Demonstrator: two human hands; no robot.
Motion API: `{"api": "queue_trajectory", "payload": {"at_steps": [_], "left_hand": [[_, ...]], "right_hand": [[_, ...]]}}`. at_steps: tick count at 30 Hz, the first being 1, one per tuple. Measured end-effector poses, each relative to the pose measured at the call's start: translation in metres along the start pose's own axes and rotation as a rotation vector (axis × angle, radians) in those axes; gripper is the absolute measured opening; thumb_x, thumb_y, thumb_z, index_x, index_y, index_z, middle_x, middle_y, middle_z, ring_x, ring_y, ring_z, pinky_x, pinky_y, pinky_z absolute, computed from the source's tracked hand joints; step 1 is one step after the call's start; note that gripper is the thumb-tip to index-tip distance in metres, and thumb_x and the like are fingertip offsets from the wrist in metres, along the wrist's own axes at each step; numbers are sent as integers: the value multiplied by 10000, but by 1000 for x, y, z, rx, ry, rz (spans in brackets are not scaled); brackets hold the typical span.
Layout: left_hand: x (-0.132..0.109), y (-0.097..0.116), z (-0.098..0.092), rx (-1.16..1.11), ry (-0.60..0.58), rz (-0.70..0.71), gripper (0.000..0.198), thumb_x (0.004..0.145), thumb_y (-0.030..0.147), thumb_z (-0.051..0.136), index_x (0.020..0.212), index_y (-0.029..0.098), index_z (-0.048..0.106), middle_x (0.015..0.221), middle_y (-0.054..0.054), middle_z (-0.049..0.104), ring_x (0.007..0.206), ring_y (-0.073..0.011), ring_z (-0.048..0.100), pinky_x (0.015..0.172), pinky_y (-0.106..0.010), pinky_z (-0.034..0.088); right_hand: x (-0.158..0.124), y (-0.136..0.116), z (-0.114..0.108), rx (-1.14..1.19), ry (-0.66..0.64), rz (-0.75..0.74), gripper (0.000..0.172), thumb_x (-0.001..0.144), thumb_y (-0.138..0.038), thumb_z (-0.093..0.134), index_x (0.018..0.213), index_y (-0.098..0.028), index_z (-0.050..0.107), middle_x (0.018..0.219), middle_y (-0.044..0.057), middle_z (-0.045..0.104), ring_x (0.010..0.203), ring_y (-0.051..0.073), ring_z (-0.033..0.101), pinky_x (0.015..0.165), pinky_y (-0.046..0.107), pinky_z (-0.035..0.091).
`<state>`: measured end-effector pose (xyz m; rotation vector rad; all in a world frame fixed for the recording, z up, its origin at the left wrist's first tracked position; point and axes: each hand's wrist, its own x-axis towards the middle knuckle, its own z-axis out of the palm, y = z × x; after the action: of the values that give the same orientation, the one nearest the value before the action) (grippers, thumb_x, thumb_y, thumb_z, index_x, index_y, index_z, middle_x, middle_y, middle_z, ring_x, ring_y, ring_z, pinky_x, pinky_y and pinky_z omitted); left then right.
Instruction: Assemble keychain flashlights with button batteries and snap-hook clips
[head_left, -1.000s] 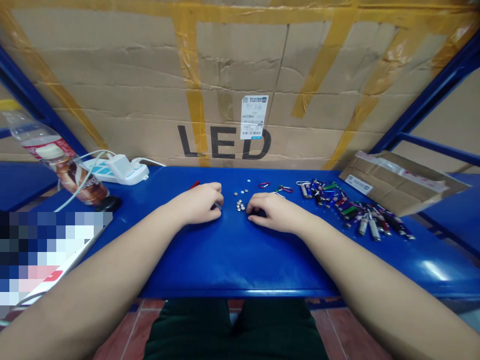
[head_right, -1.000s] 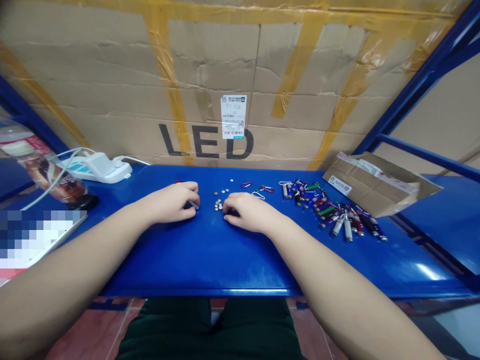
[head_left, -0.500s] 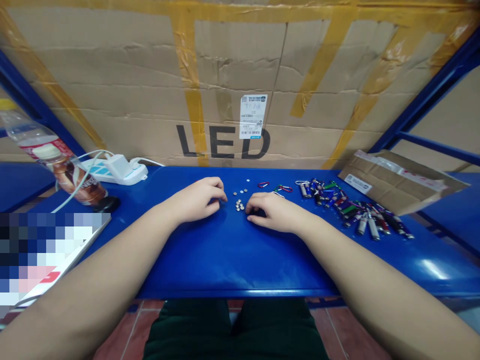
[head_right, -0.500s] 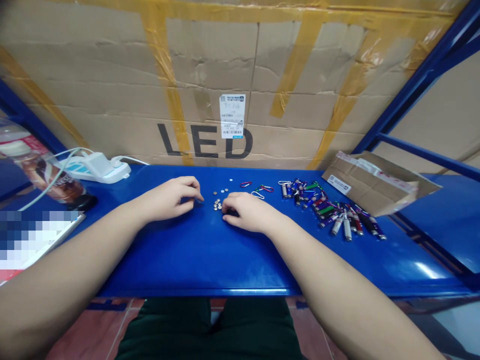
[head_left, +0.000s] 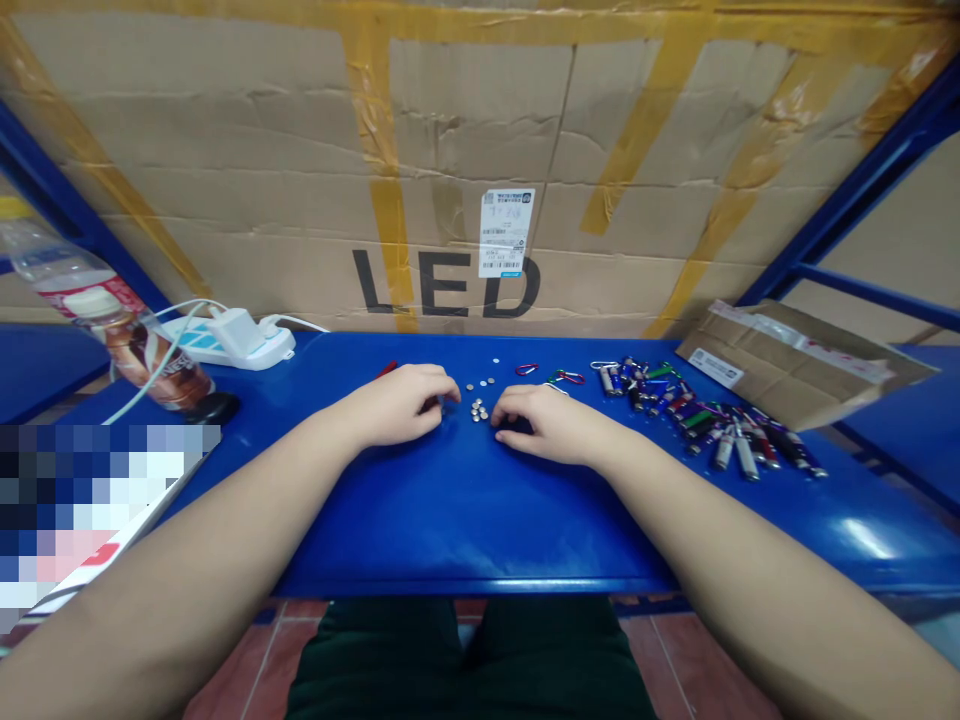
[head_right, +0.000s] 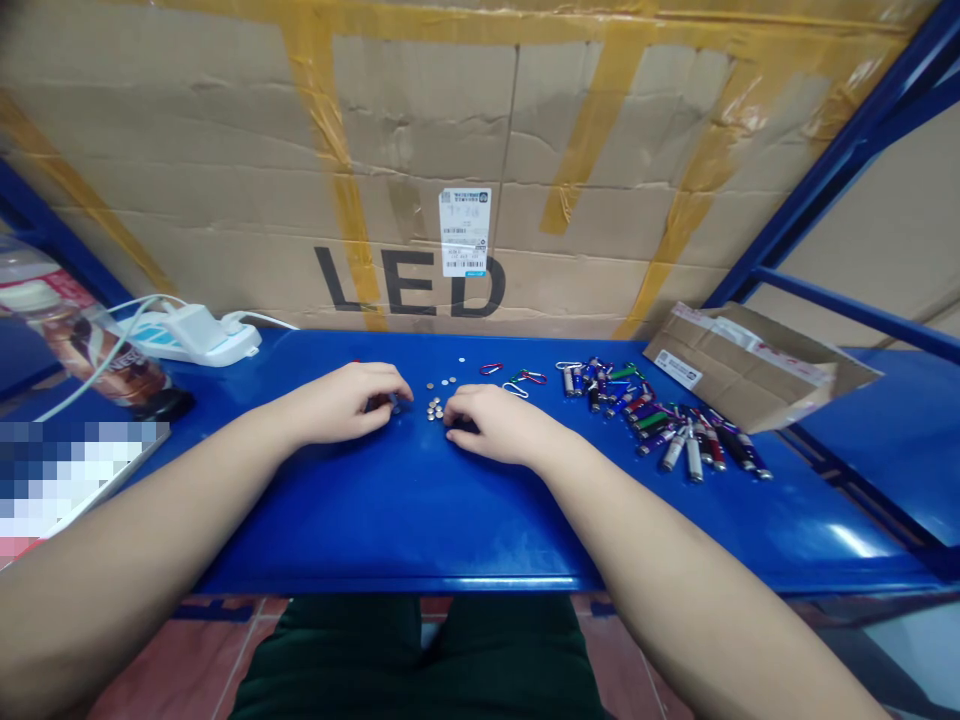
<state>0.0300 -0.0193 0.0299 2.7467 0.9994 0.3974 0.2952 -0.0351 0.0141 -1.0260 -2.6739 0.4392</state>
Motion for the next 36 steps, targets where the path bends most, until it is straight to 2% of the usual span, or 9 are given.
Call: {"api": "queue_trajectory", "payload": {"at_steps": [6, 12, 17, 20, 25, 27, 30, 33, 36], "left_hand": [[0, 3, -1, -54, 93, -52, 338, 952, 222, 547, 1271, 204, 656, 1021, -52, 753, 889, -205, 703, 838, -323, 532], [6, -4, 9, -50, -77, -98, 143, 927, 207, 605, 1040, 191, 691, 1012, -70, 766, 908, -227, 712, 814, -322, 515], [4, -3, 8, -114, 2, -148, 164, 940, 246, 579, 1050, 201, 691, 978, -64, 762, 868, -222, 710, 784, -324, 508], [4, -1, 10, -289, 68, -263, 186, 930, 316, 591, 1055, 208, 676, 872, -40, 750, 783, -211, 706, 736, -321, 519], [7, -3, 16, -667, 98, -430, 250, 873, 363, 622, 1055, 192, 606, 766, -26, 719, 652, -189, 675, 669, -319, 553], [7, -5, 14, -625, 117, -457, 236, 843, 338, 634, 1029, 195, 607, 746, -17, 710, 649, -187, 663, 654, -307, 535], [5, -8, 6, -349, 132, -442, 179, 819, 292, 622, 965, 200, 672, 749, -8, 702, 670, -185, 637, 652, -291, 483], [2, -9, -1, -165, 39, -369, 185, 818, 303, 632, 908, 210, 764, 765, -12, 716, 703, -187, 635, 691, -289, 470], [0, -10, -1, -157, -66, -320, 245, 817, 358, 683, 974, 216, 808, 748, -15, 732, 689, -191, 647, 684, -280, 477]], "right_hand": [[-1, 1, 0, 7, 3, -4, 127, 915, -164, 664, 1023, -172, 731, 1055, 85, 717, 956, 223, 673, 875, 368, 528], [-1, 2, 1, 5, 6, -6, 122, 921, -182, 667, 1025, -181, 730, 1063, 84, 715, 965, 223, 671, 879, 368, 525], [-1, 1, 1, 6, 0, -2, 123, 919, -183, 669, 1029, -182, 725, 1068, 81, 712, 971, 222, 670, 880, 362, 525], [0, 2, 1, 3, -1, 2, 125, 919, -176, 664, 1029, -183, 722, 1070, 83, 711, 968, 220, 670, 875, 357, 525], [0, 3, 1, 4, 10, -15, 108, 920, -168, 656, 1007, -182, 720, 1053, 80, 714, 965, 218, 670, 883, 360, 523], [0, 3, 1, 4, 9, -15, 105, 918, -165, 656, 1001, -180, 719, 1051, 80, 715, 963, 218, 671, 879, 360, 523], [0, 2, 1, 2, 5, -11, 105, 919, -168, 656, 1002, -179, 720, 1051, 83, 716, 961, 218, 672, 873, 357, 523], [-1, 2, 1, 1, 6, -11, 108, 921, -175, 657, 1007, -182, 722, 1055, 89, 716, 961, 219, 674, 873, 358, 525], [-1, 2, 0, 1, 9, -15, 112, 919, -176, 658, 1010, -184, 724, 1057, 91, 718, 964, 224, 677, 875, 367, 528]]}}
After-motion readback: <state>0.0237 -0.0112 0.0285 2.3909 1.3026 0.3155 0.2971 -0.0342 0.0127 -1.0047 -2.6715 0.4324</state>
